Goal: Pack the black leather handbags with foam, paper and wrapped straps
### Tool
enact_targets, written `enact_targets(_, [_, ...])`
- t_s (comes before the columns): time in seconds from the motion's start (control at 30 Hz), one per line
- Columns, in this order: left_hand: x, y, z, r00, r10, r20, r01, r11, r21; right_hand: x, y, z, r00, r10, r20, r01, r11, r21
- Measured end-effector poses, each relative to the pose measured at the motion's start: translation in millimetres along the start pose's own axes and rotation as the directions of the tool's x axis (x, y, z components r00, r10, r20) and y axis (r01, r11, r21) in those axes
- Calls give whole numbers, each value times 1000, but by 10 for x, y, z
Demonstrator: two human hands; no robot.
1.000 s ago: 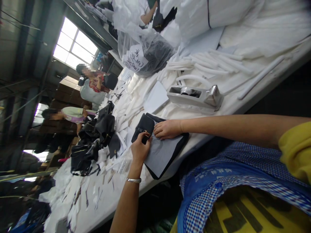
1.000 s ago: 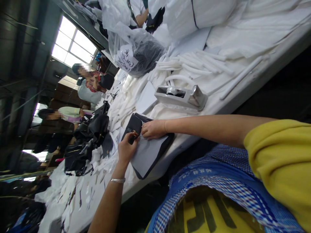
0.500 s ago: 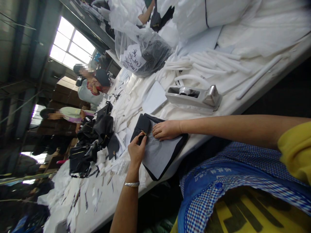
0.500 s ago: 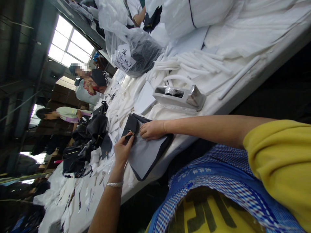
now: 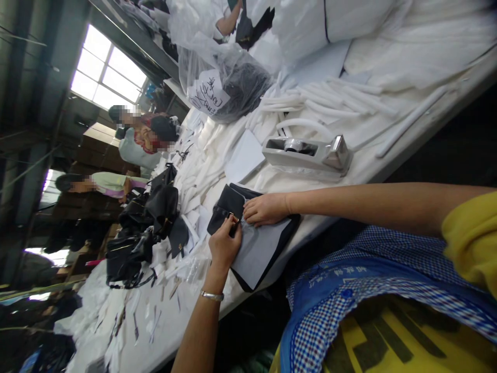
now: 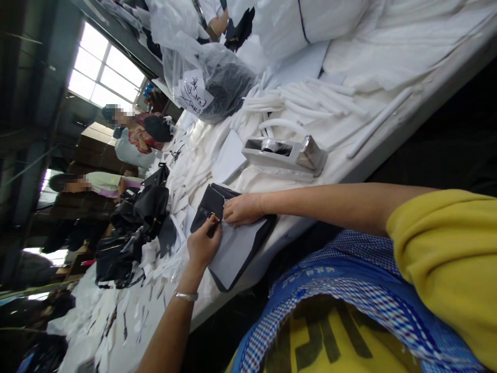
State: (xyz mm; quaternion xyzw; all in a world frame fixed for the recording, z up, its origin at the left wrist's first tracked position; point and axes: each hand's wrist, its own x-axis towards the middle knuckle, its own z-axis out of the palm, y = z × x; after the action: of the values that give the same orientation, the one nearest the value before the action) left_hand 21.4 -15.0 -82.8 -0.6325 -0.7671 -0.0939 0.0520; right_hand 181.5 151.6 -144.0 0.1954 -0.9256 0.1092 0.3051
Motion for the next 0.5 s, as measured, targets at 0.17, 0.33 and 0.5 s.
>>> enact_targets(0.17, [47,35,-19,1000,-29,-4,29,999,25,-7,-3,41,1000,8,-13,-8,1000,-6])
enact_targets(0.33, [44,22,33,999,-33,-21,33,999,5,-34,-17,39,998,-26,-50,21,995,-99])
enact_targets(0.5, [83,-13,90,995,-80,-58,79,997,-4,-34,15,18,999,17,-30,-20,993,-118])
